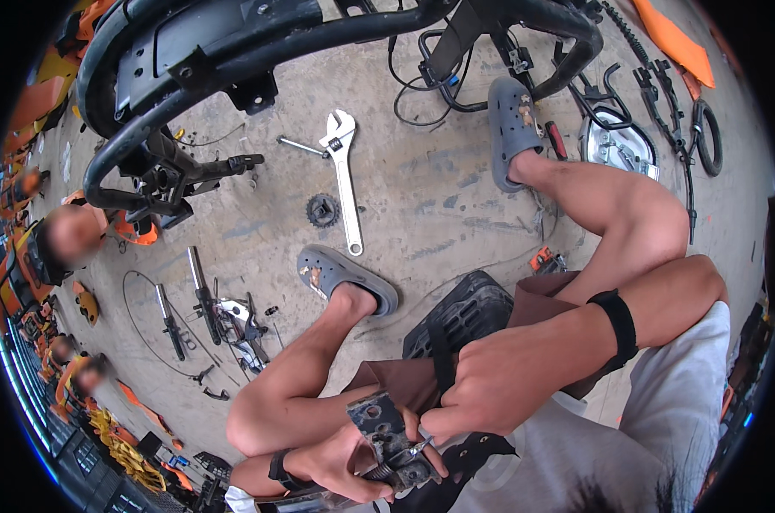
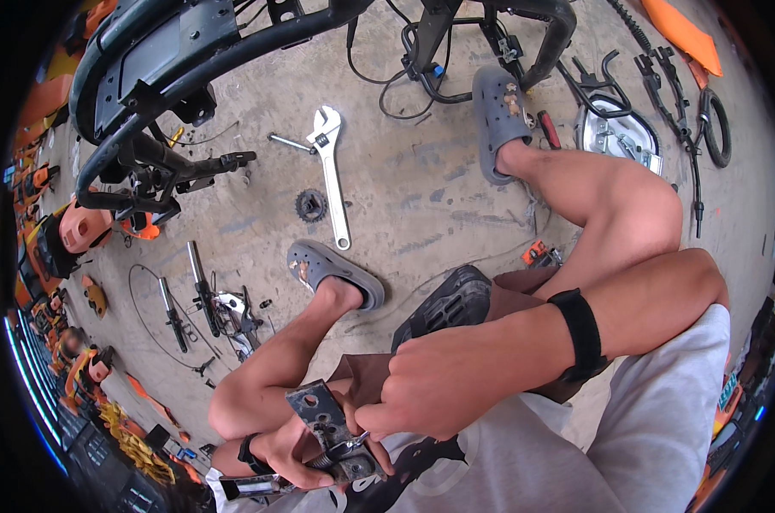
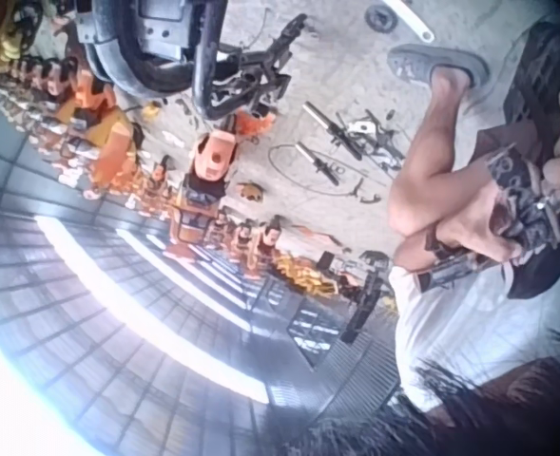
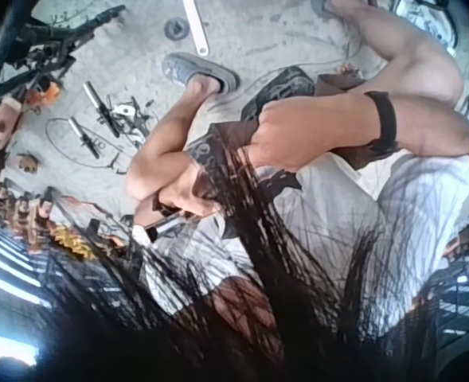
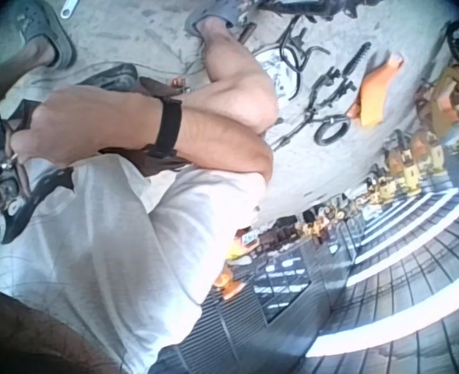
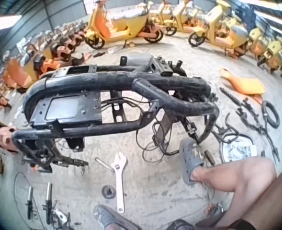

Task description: The person assembles or repairs a motorcycle component by hand and using a screwdriver to tighten screws into a metal bracket.

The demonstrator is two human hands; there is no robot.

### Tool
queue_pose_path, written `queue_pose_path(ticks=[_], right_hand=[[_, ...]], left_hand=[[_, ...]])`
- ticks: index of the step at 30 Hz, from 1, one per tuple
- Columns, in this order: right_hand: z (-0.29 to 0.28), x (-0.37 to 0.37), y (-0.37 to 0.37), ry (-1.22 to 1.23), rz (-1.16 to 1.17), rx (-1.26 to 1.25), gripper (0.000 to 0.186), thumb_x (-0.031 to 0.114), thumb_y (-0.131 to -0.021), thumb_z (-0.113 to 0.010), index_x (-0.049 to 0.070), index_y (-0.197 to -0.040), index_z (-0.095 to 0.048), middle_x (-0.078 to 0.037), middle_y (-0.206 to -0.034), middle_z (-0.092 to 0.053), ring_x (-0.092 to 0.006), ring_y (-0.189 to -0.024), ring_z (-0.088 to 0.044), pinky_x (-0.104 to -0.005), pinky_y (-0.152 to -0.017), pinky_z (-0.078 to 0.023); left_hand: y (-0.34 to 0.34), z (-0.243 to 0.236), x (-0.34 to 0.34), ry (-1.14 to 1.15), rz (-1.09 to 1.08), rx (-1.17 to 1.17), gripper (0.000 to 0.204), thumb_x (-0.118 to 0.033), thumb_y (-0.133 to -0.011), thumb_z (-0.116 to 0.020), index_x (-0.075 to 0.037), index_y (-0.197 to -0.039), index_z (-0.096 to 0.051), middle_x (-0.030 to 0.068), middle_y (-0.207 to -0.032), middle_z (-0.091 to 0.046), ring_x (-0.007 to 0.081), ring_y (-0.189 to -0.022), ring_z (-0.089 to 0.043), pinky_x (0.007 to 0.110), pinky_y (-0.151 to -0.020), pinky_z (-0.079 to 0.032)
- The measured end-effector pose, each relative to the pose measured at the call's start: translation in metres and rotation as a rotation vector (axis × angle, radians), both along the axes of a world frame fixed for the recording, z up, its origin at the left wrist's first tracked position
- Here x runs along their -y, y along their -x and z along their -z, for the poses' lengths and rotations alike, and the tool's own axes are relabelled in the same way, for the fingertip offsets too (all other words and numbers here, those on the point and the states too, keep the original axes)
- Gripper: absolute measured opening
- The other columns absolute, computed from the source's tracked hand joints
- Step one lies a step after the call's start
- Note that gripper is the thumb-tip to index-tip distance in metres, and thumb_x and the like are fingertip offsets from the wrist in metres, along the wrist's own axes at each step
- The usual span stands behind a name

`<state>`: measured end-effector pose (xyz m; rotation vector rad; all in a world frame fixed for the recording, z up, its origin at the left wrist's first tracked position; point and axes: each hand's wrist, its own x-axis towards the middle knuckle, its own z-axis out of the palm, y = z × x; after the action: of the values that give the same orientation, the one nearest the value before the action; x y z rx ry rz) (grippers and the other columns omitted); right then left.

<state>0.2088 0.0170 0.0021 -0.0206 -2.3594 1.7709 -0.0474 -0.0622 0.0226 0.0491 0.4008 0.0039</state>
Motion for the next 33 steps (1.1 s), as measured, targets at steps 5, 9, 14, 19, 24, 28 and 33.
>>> queue_pose_path(ticks=[5, 9, 14, 19, 24, 28, 33], right_hand=[[0.000, 0.005, 0.000, 0.187, -0.004, -0.048, 0.021, 0.001, -0.072, -0.062, 0.000, -0.089, -0.049, -0.017, -0.055, -0.057, -0.0365, -0.055, -0.061, -0.0429, -0.049, -0.047], [0.003, 0.002, 0.000, 0.205, -0.017, -0.027, 0.011, 0.003, -0.082, -0.059, -0.001, -0.087, -0.050, -0.019, -0.055, -0.055, -0.0370, -0.053, -0.058, -0.0440, -0.048, -0.044], [0.003, 0.004, 0.001, 0.297, -0.050, -0.044, 0.010, 0.004, -0.084, -0.058, -0.001, -0.086, -0.050, -0.019, -0.055, -0.054, -0.0374, -0.053, -0.057, -0.0443, -0.048, -0.043], [0.006, 0.010, 0.001, 0.354, -0.035, -0.055, 0.010, 0.005, -0.086, -0.057, -0.002, -0.085, -0.050, -0.020, -0.056, -0.054, -0.0377, -0.052, -0.056, -0.0445, -0.048, -0.042], [0.006, 0.014, 0.002, 0.407, -0.051, -0.065, 0.011, 0.007, -0.088, -0.057, -0.002, -0.085, -0.050, -0.020, -0.056, -0.053, -0.0381, -0.052, -0.055, -0.0448, -0.048, -0.041], [0.008, 0.014, -0.002, 0.441, -0.041, -0.069, 0.013, 0.007, -0.090, -0.056, -0.002, -0.084, -0.050, -0.020, -0.056, -0.053, -0.0384, -0.052, -0.054, -0.0450, -0.048, -0.041], [0.009, 0.019, -0.004, 0.476, -0.035, -0.067, 0.015, 0.009, -0.091, -0.055, -0.002, -0.083, -0.050, -0.021, -0.056, -0.052, -0.0387, -0.051, -0.053, -0.0452, -0.048, -0.040]], left_hand=[[0.001, 0.001, 0.002, -0.028, -0.019, 0.030, 0.067, -0.045, -0.062, -0.070, -0.005, -0.112, -0.049, 0.0191, -0.110, -0.062, 0.0281, -0.091, -0.061, 0.048, -0.082, -0.045], [0.003, 0.001, 0.000, -0.039, -0.026, 0.043, 0.063, -0.035, -0.063, -0.071, -0.005, -0.113, -0.047, 0.0212, -0.112, -0.062, 0.0262, -0.090, -0.062, 0.044, -0.079, -0.047], [0.005, -0.001, 0.004, -0.061, -0.045, 0.059, 0.060, -0.022, -0.064, -0.073, -0.006, -0.114, -0.044, 0.0237, -0.114, -0.061, 0.0238, -0.088, -0.062, 0.038, -0.075, -0.049], [0.006, 0.000, -0.002, -0.080, -0.023, 0.073, 0.060, -0.009, -0.065, -0.074, -0.007, -0.115, -0.042, 0.0262, -0.116, -0.060, 0.0214, -0.087, -0.063, 0.033, -0.071, -0.051], [0.005, -0.003, 0.003, -0.073, -0.037, 0.077, 0.063, 0.003, -0.066, -0.076, -0.008, -0.116, -0.039, 0.0287, -0.119, -0.060, 0.0190, -0.085, -0.063, 0.028, -0.068, -0.053], [0.000, -0.006, -0.005, -0.073, 0.003, 0.062, 0.056, -0.008, -0.068, -0.076, -0.006, -0.113, -0.042, 0.0263, -0.116, -0.061, 0.0190, -0.086, -0.063, 0.030, -0.071, -0.052], [-0.017, -0.017, -0.019, 0.007, 0.115, -0.029, 0.053, -0.030, -0.071, -0.076, -0.002, -0.106, -0.049, 0.0214, -0.111, -0.063, 0.0199, -0.087, -0.064, 0.035, -0.078, -0.050]])
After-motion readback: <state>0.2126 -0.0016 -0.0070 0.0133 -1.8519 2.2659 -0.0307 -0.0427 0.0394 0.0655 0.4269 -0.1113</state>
